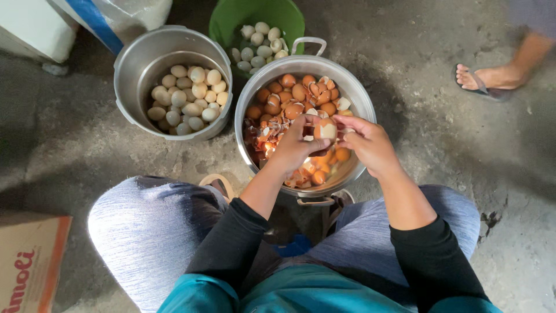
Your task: The person sits on the floor and peels hard-boiled eggs by hand, removing the shells and placing the peeled eggs into a metal bucket. The shells are discarded into the same pot containing the unpeeled eggs.
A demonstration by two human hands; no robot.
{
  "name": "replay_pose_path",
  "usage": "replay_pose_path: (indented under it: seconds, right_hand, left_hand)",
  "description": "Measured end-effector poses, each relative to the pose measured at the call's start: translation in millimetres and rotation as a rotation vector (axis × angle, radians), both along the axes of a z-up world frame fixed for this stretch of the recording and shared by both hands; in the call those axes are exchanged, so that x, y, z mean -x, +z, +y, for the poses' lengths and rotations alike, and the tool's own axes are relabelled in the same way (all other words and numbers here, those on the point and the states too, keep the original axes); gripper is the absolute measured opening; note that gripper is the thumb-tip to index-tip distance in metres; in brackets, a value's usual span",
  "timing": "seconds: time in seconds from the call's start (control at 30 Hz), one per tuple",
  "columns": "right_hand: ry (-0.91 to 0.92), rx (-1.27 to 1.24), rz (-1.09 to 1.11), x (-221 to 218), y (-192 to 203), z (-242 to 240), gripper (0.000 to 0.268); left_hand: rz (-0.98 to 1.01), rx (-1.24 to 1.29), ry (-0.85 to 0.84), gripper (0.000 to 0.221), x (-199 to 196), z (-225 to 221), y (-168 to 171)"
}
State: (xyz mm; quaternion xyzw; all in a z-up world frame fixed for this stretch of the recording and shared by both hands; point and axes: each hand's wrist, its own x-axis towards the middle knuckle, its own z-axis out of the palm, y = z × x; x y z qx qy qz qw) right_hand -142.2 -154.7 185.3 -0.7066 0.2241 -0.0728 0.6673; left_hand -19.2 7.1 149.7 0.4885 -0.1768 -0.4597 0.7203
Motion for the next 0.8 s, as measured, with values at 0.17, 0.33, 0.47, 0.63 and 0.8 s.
replay_pose_path:
  seconds: [0.17, 0.33, 0.47, 0.63, 0.8]
  right_hand:
    - [0.04, 0.052, 0.05, 2.0, 10.1, 6.8, 0.049]
    - [0.093, 0.076, 0.022, 1.1, 16.8, 7.2, 0.044]
    - [0.094, 0.078, 0.063, 4.5, 14.0, 4.2, 0.044]
    - [0.042, -0.066, 0.004, 2.4, 11.4, -1.2, 0.038]
    - [-0.044, -0.246, 0.013, 1.9, 7.1, -2.7, 0.031]
  left_hand:
    - [0.097, 0.03, -0.105, 0.046, -3.2, 3.9, -4.7]
    - [0.083, -0.008, -0.122, 0.046, -5.7, 10.7, -1.2]
    - [0.152, 0.024, -0.149, 0.043, -8.3, 15.2, -2.0]
    - [0.27, 0.07, -0.177, 0.044, -13.5, 17.2, -0.2]
    - [0.28, 0.122, -0.162, 0.046, -11.8, 15.2, 0.9]
